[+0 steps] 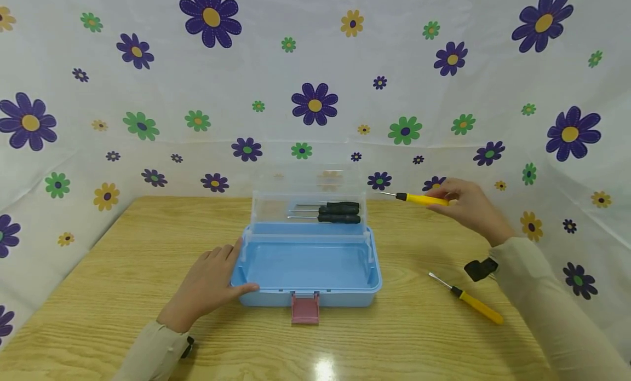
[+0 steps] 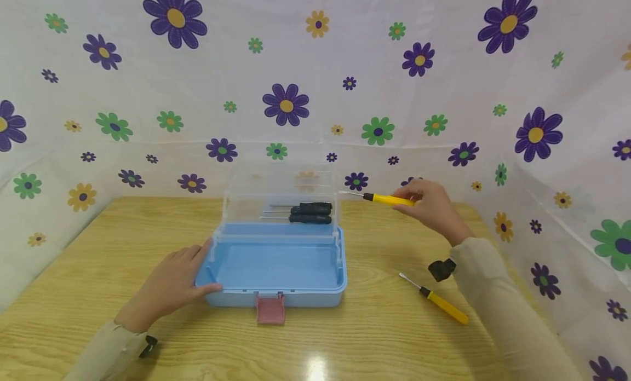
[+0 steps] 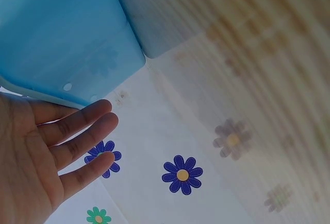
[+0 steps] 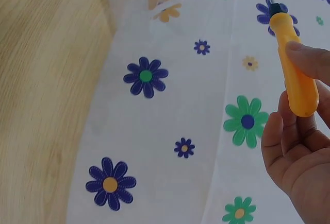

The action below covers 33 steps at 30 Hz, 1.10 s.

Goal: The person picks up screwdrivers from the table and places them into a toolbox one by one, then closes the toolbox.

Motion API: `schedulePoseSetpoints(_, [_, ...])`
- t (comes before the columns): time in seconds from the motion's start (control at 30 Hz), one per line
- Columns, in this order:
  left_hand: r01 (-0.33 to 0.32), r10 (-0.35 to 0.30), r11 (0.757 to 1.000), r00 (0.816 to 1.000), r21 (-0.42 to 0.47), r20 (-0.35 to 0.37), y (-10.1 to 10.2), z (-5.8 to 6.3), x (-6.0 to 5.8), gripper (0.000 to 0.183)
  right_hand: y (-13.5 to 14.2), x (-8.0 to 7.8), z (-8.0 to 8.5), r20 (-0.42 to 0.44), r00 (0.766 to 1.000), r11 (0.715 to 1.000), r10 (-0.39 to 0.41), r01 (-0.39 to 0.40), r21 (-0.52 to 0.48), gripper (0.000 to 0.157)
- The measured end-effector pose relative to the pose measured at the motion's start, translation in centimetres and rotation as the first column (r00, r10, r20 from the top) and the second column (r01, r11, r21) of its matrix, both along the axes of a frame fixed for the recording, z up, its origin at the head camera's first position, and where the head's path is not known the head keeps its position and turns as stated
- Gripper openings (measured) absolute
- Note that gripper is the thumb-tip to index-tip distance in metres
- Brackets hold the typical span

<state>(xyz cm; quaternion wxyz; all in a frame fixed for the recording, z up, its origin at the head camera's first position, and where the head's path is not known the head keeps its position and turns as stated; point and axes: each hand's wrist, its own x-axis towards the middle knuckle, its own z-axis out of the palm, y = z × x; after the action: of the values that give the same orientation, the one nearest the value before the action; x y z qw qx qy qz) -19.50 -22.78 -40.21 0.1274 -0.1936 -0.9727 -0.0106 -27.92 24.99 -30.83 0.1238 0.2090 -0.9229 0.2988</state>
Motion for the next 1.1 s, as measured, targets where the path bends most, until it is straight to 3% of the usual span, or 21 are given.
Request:
schedulePoseSetpoints(0.83, [-0.005,0.005,1.0,1.0,0.008,0.024,0.0,0.1,-0.1,0.103,-7.1,-1.6,-0.2,0.072,0.992,0.995,0.103,-0.101,-0.026,0.02])
schedulePoseSetpoints(1.1, [0.009,-0.009,1.0,1.0,0.019,-0.01,0.0,0.0,0.0,0.103,-9.3,-1.8,-0.8,0.083,0.987,0.99,0.136,-0.133,-0.044,0.02])
